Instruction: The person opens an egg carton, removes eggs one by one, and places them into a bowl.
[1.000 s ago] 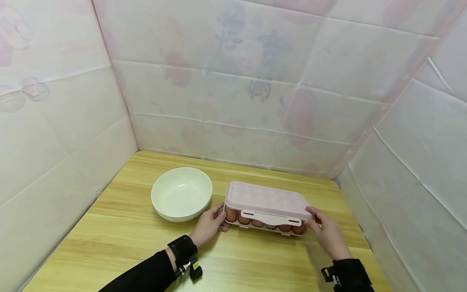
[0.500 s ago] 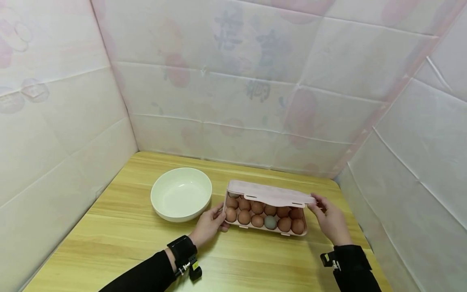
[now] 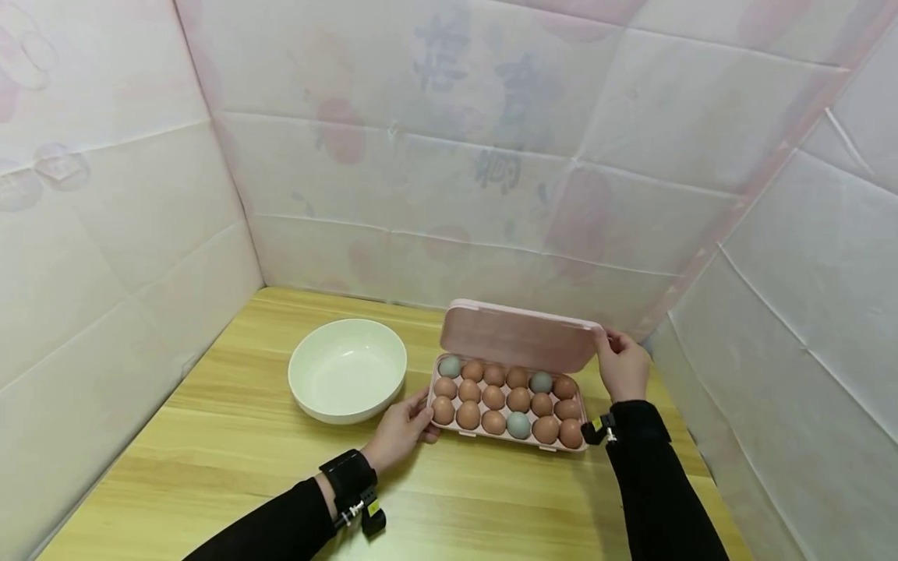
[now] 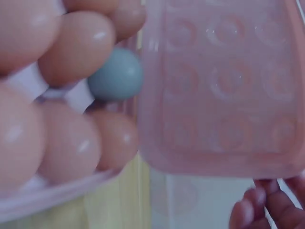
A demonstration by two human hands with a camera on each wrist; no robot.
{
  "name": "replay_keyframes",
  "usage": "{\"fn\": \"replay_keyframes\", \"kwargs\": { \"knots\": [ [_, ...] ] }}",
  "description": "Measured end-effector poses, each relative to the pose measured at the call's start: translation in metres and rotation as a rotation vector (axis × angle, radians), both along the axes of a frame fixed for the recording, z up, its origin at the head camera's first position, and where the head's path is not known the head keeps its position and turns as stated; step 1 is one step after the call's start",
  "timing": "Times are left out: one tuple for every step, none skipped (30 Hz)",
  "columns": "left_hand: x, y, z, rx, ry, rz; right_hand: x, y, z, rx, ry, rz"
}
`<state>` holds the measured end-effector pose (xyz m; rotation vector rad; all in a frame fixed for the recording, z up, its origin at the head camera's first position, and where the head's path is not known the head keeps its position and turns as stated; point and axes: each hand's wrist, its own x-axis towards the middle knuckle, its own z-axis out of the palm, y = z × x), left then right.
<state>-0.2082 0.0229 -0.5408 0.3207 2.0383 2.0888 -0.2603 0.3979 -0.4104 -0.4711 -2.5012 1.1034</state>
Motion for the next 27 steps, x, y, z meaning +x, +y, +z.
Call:
{"fn": "replay_keyframes", "kwargs": {
  "knots": [
    [0.0,0.0,0.0,0.0,-0.002,-0.003,-0.004,-0.001,0.0,-0.023,-0.005,-0.01],
    [0.0,0.0,0.001,0.002,-0.003,-0.005,-0.008,-0.002,0.0,-0.05,-0.008,-0.013],
    [0.0,0.0,0.001,0.003,-0.007,-0.007,-0.011,-0.002,0.0,-0.075,-0.008,-0.008],
    [0.0,-0.001,0.002,0.005,-0.007,-0.01,-0.013,-0.002,0.0,-0.098,-0.012,0.002],
    [0.0,-0.001,0.002,0.006,-0.008,-0.012,-0.015,-0.001,-0.001,-0.126,-0.009,0.017],
    [0.0,-0.001,0.003,0.005,-0.006,-0.013,-0.017,-0.001,-0.001,-0.155,-0.009,0.03],
    [0.001,-0.001,0.004,0.004,-0.006,-0.013,-0.018,0.0,-0.002,-0.193,-0.007,0.045],
    [0.001,-0.001,0.004,0.002,-0.005,-0.012,-0.019,0.001,-0.002,-0.233,-0.002,0.059],
    [0.0,-0.001,0.005,0.003,-0.004,-0.012,-0.02,0.001,-0.003,-0.267,0.001,0.071],
    [0.0,-0.001,0.006,0.001,-0.001,-0.011,-0.02,0.002,-0.004,-0.302,0.001,0.082],
    [0.0,-0.001,0.007,-0.002,-0.001,-0.01,-0.021,0.003,-0.004,-0.335,0.005,0.094],
    [-0.001,-0.002,0.008,-0.005,0.001,-0.009,-0.021,0.003,-0.004,-0.365,-0.001,0.113],
    [-0.001,-0.002,0.008,-0.008,0.003,-0.008,-0.021,0.004,-0.005,-0.382,-0.011,0.133],
    [-0.001,-0.002,0.009,-0.012,0.004,-0.007,-0.021,0.004,-0.005,-0.39,-0.025,0.157],
    [-0.002,-0.003,0.009,-0.013,0.005,-0.008,-0.02,0.004,-0.005,-0.387,-0.045,0.181],
    [-0.002,-0.003,0.01,-0.017,0.005,-0.008,-0.02,0.004,-0.005,-0.384,-0.067,0.206],
    [-0.001,-0.003,0.01,-0.018,0.005,-0.009,-0.019,0.004,-0.005,-0.379,-0.081,0.225],
    [-0.002,-0.003,0.01,-0.018,0.005,-0.009,-0.019,0.004,-0.005,-0.373,-0.097,0.24],
    [-0.001,-0.004,0.01,-0.02,0.0,-0.009,-0.019,0.004,-0.005,-0.36,-0.108,0.242],
    [-0.001,-0.004,0.011,-0.021,-0.006,-0.008,-0.018,0.004,-0.005,-0.357,-0.11,0.243],
    [-0.001,-0.004,0.011,-0.021,-0.009,-0.007,-0.018,0.003,-0.005,-0.35,-0.11,0.237],
    [-0.001,-0.004,0.011,-0.022,-0.015,-0.005,-0.017,0.002,-0.005,-0.34,-0.105,0.227],
    [0.0,-0.004,0.011,-0.023,-0.021,-0.001,-0.016,0.001,-0.005,-0.331,-0.096,0.217],
    [0.0,-0.004,0.012,-0.027,-0.026,0.003,-0.015,0.0,-0.005,-0.319,-0.089,0.209],
    [0.0,-0.004,0.012,-0.028,-0.03,0.007,-0.014,-0.001,-0.005,-0.3,-0.081,0.201],
    [0.0,-0.004,0.012,-0.027,-0.033,0.012,-0.013,-0.003,-0.005,-0.284,-0.071,0.194],
    [0.001,-0.005,0.012,-0.026,-0.032,0.016,-0.013,-0.003,-0.006,-0.262,-0.066,0.187]
  ]
}}
